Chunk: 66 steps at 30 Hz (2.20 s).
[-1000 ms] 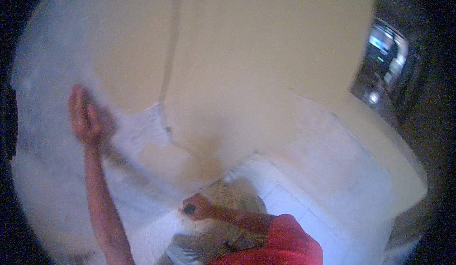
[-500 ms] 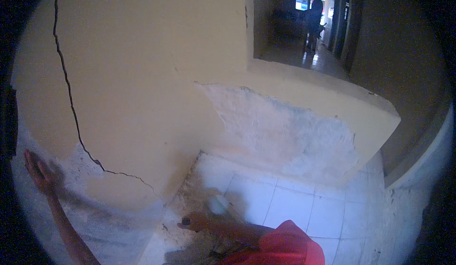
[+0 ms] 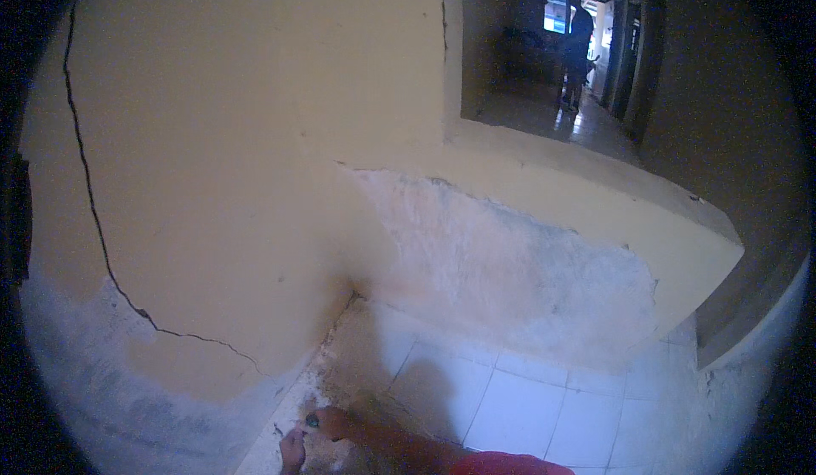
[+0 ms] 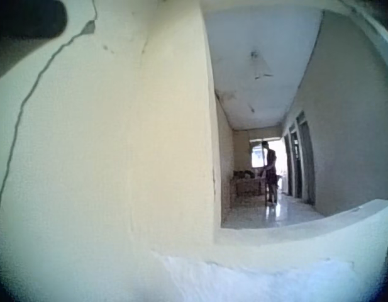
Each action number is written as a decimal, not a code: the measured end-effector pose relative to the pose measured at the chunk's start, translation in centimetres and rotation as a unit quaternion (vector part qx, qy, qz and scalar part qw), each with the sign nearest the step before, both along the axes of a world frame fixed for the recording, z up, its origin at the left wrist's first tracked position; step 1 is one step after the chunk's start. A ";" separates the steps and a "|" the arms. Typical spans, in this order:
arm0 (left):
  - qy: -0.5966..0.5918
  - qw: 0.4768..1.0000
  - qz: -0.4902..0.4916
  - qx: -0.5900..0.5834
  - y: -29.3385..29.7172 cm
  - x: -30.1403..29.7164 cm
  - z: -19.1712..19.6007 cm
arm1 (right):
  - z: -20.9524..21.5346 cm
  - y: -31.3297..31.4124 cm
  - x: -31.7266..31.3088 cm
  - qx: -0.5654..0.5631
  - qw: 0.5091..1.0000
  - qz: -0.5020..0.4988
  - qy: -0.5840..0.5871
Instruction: The person uses a scraper to widen and clear a long vertical crack in an interior wall.
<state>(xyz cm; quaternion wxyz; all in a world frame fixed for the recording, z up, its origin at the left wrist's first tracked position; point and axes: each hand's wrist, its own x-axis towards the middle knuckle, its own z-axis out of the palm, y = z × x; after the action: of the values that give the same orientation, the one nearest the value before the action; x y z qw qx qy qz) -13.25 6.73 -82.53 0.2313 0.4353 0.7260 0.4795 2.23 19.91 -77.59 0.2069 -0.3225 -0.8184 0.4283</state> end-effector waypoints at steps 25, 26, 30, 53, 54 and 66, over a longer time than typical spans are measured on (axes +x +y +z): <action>-0.042 0.943 -0.055 -0.325 6.0 9.7 7.8 | 2.8 -1.8 1.0 -0.215 0.968 -0.071 0.113; -0.037 0.943 -0.057 -0.326 6.0 9.8 8.4 | 2.8 -1.1 0.9 -0.238 0.966 -0.061 0.085; -0.042 0.946 -0.062 -0.315 7.5 9.8 8.2 | 0.9 -0.7 1.6 -0.277 0.954 -0.041 0.106; -0.062 0.947 -0.150 -0.278 7.5 8.0 10.7 | -0.4 -3.9 -1.4 -0.032 0.999 0.022 0.006; -0.069 0.948 -0.146 -0.274 6.8 7.9 11.0 | 0.0 -4.0 -1.3 -0.020 0.998 0.017 0.058; -0.101 0.928 -0.197 -0.300 2.9 9.0 28.4 | 16.3 -1.8 4.6 -0.056 0.974 0.096 -0.197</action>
<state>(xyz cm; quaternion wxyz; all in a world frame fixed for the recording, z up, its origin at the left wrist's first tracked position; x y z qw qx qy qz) -4.21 9.60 -54.15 0.5131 0.4290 0.7082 0.2262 6.83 18.11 -61.30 -0.0190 -0.3314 -0.8450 0.4193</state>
